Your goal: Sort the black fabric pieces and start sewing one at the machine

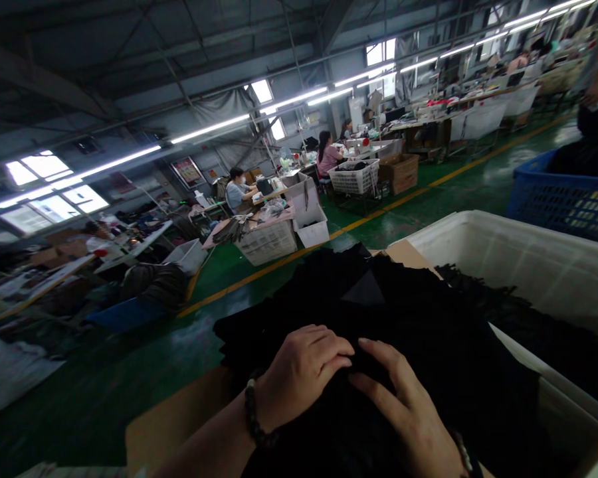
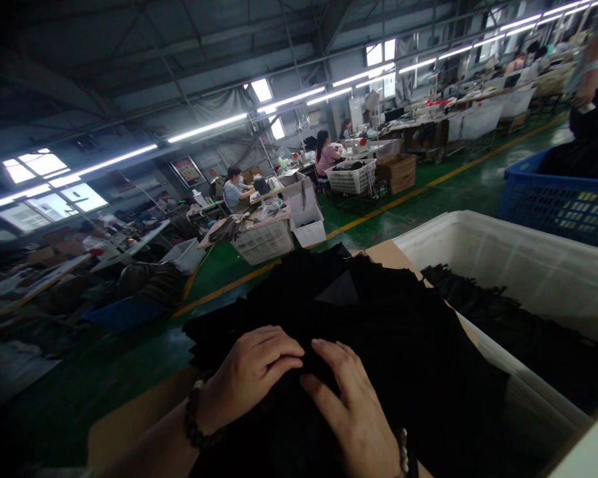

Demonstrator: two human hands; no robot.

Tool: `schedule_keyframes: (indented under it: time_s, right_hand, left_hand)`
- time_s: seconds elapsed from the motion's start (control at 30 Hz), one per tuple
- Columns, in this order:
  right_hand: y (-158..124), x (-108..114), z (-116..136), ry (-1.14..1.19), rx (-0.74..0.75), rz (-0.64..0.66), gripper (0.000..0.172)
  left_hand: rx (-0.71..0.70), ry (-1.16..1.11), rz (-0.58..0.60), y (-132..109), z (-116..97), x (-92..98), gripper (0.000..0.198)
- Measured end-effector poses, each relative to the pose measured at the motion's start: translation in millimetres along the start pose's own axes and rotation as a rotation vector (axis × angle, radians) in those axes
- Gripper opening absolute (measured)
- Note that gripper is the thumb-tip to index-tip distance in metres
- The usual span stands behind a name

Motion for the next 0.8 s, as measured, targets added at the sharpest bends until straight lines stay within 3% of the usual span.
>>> schedule_keyframes:
  time_s: [0.13,0.2,0.3,0.43,0.63,0.8]
  right_hand:
    - [-2,-4,4,0.052,0.099,0.064,0.026]
    - [-7,-7,2,0.089,0.098,0.086,0.027]
    - [-11,-10,0,0.104,0.081,0.084,0.026]
    - [-11,-9,-1,0.093,0.081,0.092,0.029]
    - [-11,-10,-2,0.081,0.058,0.097,0.033]
    - [-15,-14,-3,0.113,0.059,0.134,0.030]
  left_hand:
    - [0.035,-0.123,0.113,-3,0,-6.1,0.008]
    - [0.152,-0.134,0.088,1,19,-4.2,0.009]
    - [0.293,0.076,-0.014,12,57,2.4,0.014]
    - [0.374,0.349,0.069,22,92,-4.0,0.017]
    - [0.374,0.371,0.083,26,95,-8.8,0.009]
    - [0.282,0.325,-0.005,31,85,-1.1,0.009]
Point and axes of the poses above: each hand's wrist, its own y-axis towards the middle knuckle, its own x-axis out of the back of the hand, z = x × y, the point moved 6 cm from there along y, towards the middle knuckle
